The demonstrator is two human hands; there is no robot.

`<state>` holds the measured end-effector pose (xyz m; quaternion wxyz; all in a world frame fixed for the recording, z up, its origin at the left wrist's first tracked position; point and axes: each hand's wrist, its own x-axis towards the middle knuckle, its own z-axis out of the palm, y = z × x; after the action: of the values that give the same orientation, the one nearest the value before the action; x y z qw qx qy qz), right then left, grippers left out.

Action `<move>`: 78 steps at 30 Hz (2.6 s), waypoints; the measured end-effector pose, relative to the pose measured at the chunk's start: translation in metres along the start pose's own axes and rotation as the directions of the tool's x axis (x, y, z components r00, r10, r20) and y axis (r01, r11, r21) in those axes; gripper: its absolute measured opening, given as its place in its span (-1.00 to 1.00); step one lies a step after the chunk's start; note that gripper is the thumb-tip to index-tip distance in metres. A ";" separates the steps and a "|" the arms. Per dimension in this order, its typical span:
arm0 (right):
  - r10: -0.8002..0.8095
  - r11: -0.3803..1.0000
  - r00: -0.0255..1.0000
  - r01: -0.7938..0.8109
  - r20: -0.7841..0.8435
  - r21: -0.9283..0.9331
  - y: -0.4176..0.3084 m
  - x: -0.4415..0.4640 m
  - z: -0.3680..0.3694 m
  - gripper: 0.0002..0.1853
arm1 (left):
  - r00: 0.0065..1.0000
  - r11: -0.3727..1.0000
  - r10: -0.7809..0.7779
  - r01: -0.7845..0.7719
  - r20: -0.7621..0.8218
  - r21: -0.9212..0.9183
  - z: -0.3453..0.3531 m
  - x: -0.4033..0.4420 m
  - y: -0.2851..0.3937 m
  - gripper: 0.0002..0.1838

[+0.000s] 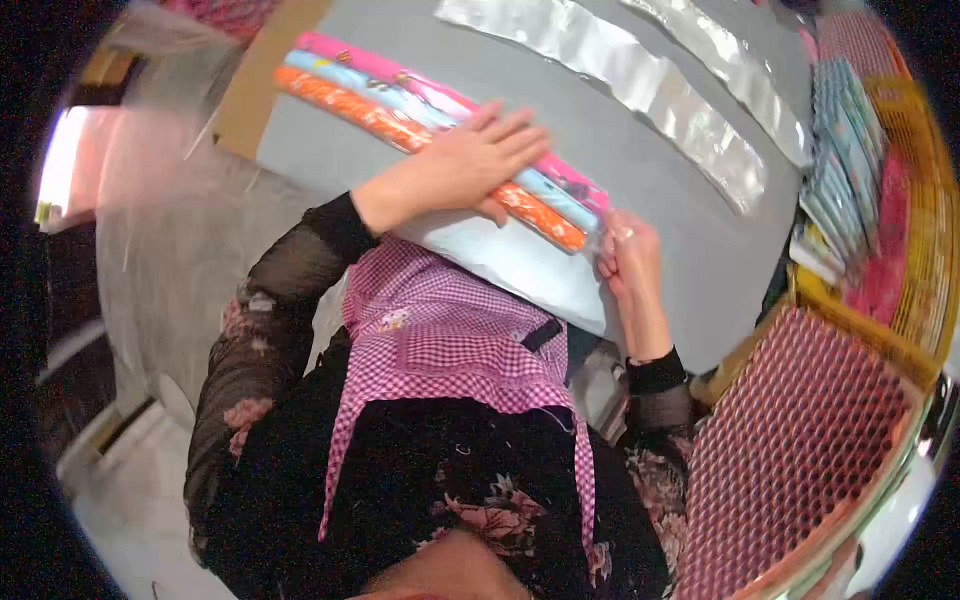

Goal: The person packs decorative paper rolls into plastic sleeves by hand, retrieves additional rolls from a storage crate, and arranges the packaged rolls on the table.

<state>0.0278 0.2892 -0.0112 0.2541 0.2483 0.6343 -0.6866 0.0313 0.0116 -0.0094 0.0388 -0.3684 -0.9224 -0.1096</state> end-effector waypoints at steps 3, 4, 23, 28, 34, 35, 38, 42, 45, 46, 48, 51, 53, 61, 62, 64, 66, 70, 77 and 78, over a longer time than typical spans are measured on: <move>-0.024 0.959 0.999 0.035 0.042 -0.282 0.001 -0.013 -0.007 -0.84 | 0.998 0.998 -0.055 0.055 0.004 0.038 0.000 -0.001 0.001 0.15; -0.026 0.961 0.999 0.035 0.036 -0.276 0.000 -0.016 -0.008 -0.84 | 0.999 0.998 -0.046 0.046 0.005 0.038 0.001 0.001 0.003 0.15; 0.117 0.993 0.985 -0.114 0.124 -0.026 0.003 0.002 0.000 -0.81 | 0.993 0.996 -0.014 0.024 -0.116 0.084 0.002 -0.007 0.003 0.08; 0.250 0.934 0.946 -0.291 0.206 0.206 0.010 0.019 -0.010 -0.78 | 0.995 0.996 -0.006 0.015 -0.103 0.090 0.001 -0.007 0.003 0.09; 0.219 0.959 0.956 -0.248 0.196 0.136 0.006 0.011 -0.006 -0.81 | 0.994 0.998 -0.006 0.013 -0.105 0.067 -0.001 -0.007 0.003 0.07; 0.223 0.958 0.956 -0.251 0.189 0.140 0.004 0.005 -0.005 -0.81 | 0.995 0.998 0.000 0.007 -0.103 0.059 -0.001 -0.006 0.003 0.07; 0.112 0.993 0.980 -0.105 0.166 -0.050 0.002 -0.005 -0.001 -0.78 | 0.996 0.998 0.010 -0.005 -0.093 0.058 0.001 -0.005 0.001 0.07; 0.082 0.995 0.982 -0.071 0.173 -0.068 0.003 -0.001 -0.004 -0.82 | 0.997 0.998 0.004 0.001 -0.082 0.057 0.000 -0.003 0.005 0.05; 0.090 0.995 0.982 -0.082 0.165 -0.054 0.001 -0.001 0.002 -0.80 | 1.000 1.000 -0.007 0.007 -0.009 0.016 -0.001 0.000 0.002 0.08; 0.075 0.997 0.980 -0.067 0.186 -0.048 0.001 -0.003 0.003 -0.80 | 1.000 0.999 -0.022 0.022 0.002 0.032 -0.002 0.001 0.001 0.08; 0.063 0.998 0.982 -0.058 0.179 -0.032 0.004 -0.010 0.000 -0.80 | 1.000 0.999 -0.013 0.013 0.014 0.031 0.004 0.000 0.004 0.08; -0.017 0.940 0.997 0.042 0.075 -0.338 0.004 -0.015 -0.007 -0.80 | 0.997 0.997 -0.032 0.036 -0.068 0.061 0.004 0.000 0.003 0.04; -0.053 0.873 0.994 0.095 0.099 -0.478 0.007 -0.015 -0.019 -0.79 | 0.999 0.997 -0.045 0.047 -0.025 0.054 0.001 0.002 0.004 0.06; -0.245 0.717 0.917 0.391 0.316 -0.577 0.011 -0.024 -0.003 -0.72 | 0.998 0.996 -0.063 0.065 -0.026 0.060 -0.005 0.001 0.002 0.06; -0.163 0.786 0.966 0.251 0.201 -0.565 0.008 -0.027 0.000 -0.74 | 0.999 0.996 -0.051 0.052 -0.018 0.066 -0.008 0.001 0.004 0.05; -0.070 0.836 0.992 0.118 0.109 -0.536 0.009 -0.025 0.001 -0.76 | 0.998 0.995 -0.055 0.055 -0.008 0.084 -0.011 0.000 0.004 0.05; -0.086 0.922 0.990 0.121 0.111 -0.367 0.016 -0.018 -0.002 -0.80 | 0.999 0.999 -0.004 0.006 -0.053 0.043 -0.010 -0.001 0.003 0.04; -0.017 0.944 0.996 0.045 0.090 -0.327 0.010 -0.015 -0.003 -0.84 | 0.988 0.996 0.006 0.008 -0.155 0.089 -0.006 0.001 0.003 0.04; 0.046 0.942 0.990 0.002 0.135 -0.336 0.001 -0.011 0.000 -0.83 | 0.991 0.998 0.004 0.004 -0.134 0.057 -0.009 -0.001 0.003 0.05; 0.057 0.937 0.990 -0.008 0.130 -0.351 0.001 -0.010 -0.001 -0.82 | 0.991 0.998 0.002 0.006 -0.136 0.059 -0.007 0.000 0.003 0.05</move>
<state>0.0360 0.2907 -0.0059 0.3485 0.1617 0.7228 -0.5744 0.0331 0.0118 -0.0020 0.1123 -0.3578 -0.9208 -0.1073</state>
